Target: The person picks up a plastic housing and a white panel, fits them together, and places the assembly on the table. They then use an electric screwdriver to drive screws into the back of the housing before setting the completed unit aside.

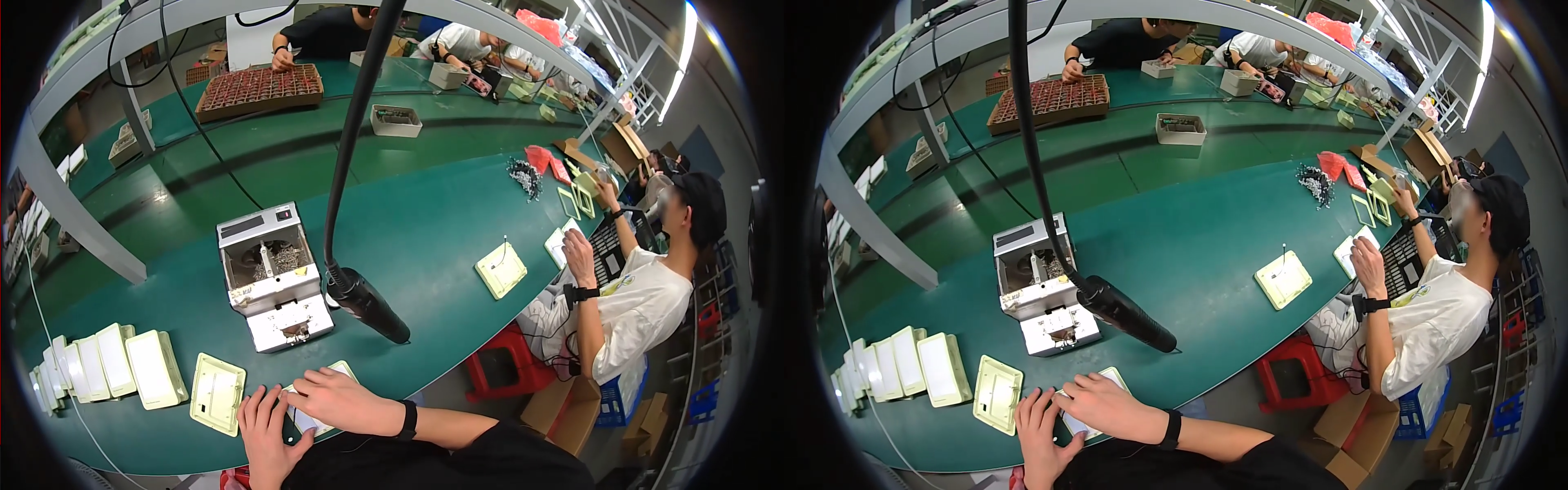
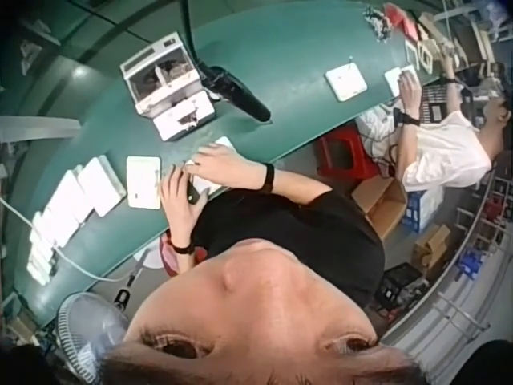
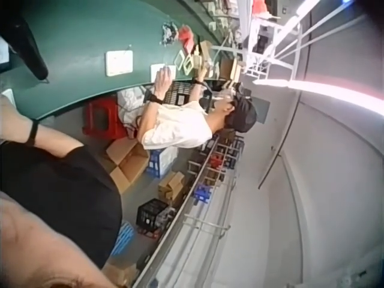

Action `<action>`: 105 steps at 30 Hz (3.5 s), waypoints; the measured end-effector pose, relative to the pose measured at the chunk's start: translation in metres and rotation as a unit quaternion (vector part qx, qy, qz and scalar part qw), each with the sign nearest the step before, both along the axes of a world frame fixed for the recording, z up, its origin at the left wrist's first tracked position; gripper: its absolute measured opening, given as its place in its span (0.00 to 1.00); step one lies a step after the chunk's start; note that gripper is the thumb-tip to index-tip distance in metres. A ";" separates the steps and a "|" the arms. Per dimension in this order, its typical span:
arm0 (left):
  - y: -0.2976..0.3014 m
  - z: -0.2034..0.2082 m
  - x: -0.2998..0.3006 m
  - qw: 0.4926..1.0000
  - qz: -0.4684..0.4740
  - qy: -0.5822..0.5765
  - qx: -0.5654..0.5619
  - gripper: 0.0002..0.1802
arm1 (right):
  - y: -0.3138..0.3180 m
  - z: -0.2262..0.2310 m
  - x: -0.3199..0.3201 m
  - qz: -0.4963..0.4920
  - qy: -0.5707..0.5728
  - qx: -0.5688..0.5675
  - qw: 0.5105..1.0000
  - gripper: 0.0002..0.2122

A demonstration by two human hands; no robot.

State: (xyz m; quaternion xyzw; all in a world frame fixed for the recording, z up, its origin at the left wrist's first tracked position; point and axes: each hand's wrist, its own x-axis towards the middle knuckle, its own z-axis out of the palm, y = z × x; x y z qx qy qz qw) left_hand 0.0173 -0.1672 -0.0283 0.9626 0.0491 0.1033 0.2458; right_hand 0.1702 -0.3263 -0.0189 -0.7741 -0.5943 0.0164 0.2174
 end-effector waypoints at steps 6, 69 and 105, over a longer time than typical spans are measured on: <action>0.002 -0.005 -0.002 1.000 0.005 -0.018 0.001 0.38 | 0.003 0.009 0.000 -0.001 0.027 -0.016 1.000 0.10; -0.032 0.029 0.040 0.772 0.035 -0.075 -0.630 0.16 | -0.034 0.018 -0.015 -0.034 0.791 0.264 0.550 0.05; -0.007 0.017 -0.017 0.869 0.049 -0.008 -0.493 0.40 | -0.063 0.045 -0.011 -0.122 0.772 0.457 0.425 0.13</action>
